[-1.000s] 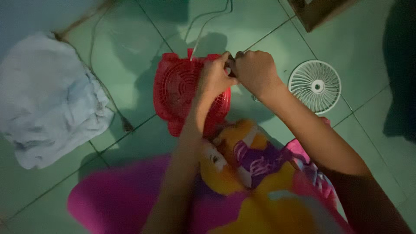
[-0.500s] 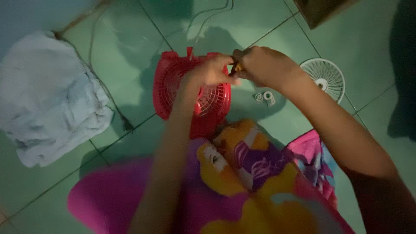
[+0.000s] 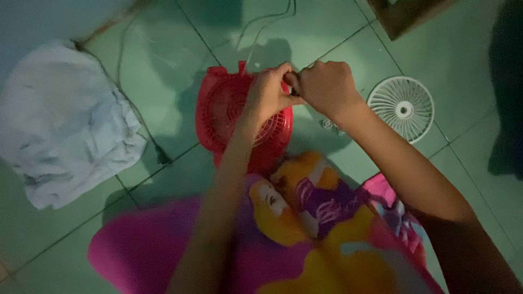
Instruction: The person is repairing a small red electric fan. They manipulate the fan's power cord, then use a screwdriver to tighten screws on the fan's front grille.
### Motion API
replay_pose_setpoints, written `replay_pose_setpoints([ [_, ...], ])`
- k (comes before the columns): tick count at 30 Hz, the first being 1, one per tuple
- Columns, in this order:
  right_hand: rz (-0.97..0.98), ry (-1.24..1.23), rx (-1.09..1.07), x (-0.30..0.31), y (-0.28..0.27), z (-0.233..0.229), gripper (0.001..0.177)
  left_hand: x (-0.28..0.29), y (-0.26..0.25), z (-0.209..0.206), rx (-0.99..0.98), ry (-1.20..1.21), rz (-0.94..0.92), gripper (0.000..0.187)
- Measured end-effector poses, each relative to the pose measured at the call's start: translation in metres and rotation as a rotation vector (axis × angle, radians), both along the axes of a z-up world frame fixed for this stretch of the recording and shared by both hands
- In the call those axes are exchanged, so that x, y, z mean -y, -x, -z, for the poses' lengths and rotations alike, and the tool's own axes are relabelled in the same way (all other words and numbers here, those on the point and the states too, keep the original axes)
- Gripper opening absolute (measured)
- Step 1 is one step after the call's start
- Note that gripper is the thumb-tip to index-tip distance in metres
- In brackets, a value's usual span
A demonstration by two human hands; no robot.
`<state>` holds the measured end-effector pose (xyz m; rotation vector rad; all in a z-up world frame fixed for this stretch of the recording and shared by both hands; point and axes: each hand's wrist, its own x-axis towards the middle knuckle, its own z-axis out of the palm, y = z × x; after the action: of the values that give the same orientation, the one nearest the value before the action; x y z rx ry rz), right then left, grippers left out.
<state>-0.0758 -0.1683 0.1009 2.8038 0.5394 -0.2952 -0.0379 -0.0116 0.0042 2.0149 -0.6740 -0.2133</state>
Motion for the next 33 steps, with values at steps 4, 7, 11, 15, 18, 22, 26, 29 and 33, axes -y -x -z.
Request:
replay_pose_setpoints([
  [4, -0.004, -0.198, -0.030, 0.009, -0.004, -0.016, 0.045, -0.014, -0.025, 0.003, -0.208, 0.054, 0.183, 0.056],
  [7, -0.121, -0.453, -0.137, 0.017, -0.005, -0.029, 0.064, -0.009, -0.050, 0.004, -0.260, 0.032, 0.262, 0.071],
  [11, -0.004, -0.369, -0.263, 0.021, -0.007, -0.033, 0.041, -0.002, -0.050, 0.003, -0.299, -0.186, 0.281, 0.072],
  [15, 0.014, -0.432, -0.209, 0.023, -0.011, -0.024, 0.044, -0.002, -0.010, -0.003, -0.186, -0.013, 0.223, 0.068],
  [18, -0.056, -0.372, -0.021, 0.023, -0.008, -0.004, 0.040, 0.021, 0.036, 0.001, 0.192, -0.045, -0.273, 0.079],
  [22, 0.048, -0.126, -0.002, 0.018, -0.004, 0.014, 0.058, 0.037, 0.054, 0.005, 0.026, 0.160, -0.364, 0.055],
  [26, -0.042, -0.177, 0.067, 0.021, 0.003, 0.006, 0.025, 0.027, 0.036, 0.010, 0.067, 0.100, -0.266, 0.049],
  [29, 0.074, -0.444, -0.120, 0.028, 0.004, -0.011, 0.039, 0.010, 0.023, 0.014, -0.029, 0.016, -0.164, 0.046],
  [33, -0.128, -0.690, -0.076, 0.032, 0.001, -0.029, 0.038, -0.002, 0.001, 0.018, 0.047, 0.016, 0.036, 0.057],
])
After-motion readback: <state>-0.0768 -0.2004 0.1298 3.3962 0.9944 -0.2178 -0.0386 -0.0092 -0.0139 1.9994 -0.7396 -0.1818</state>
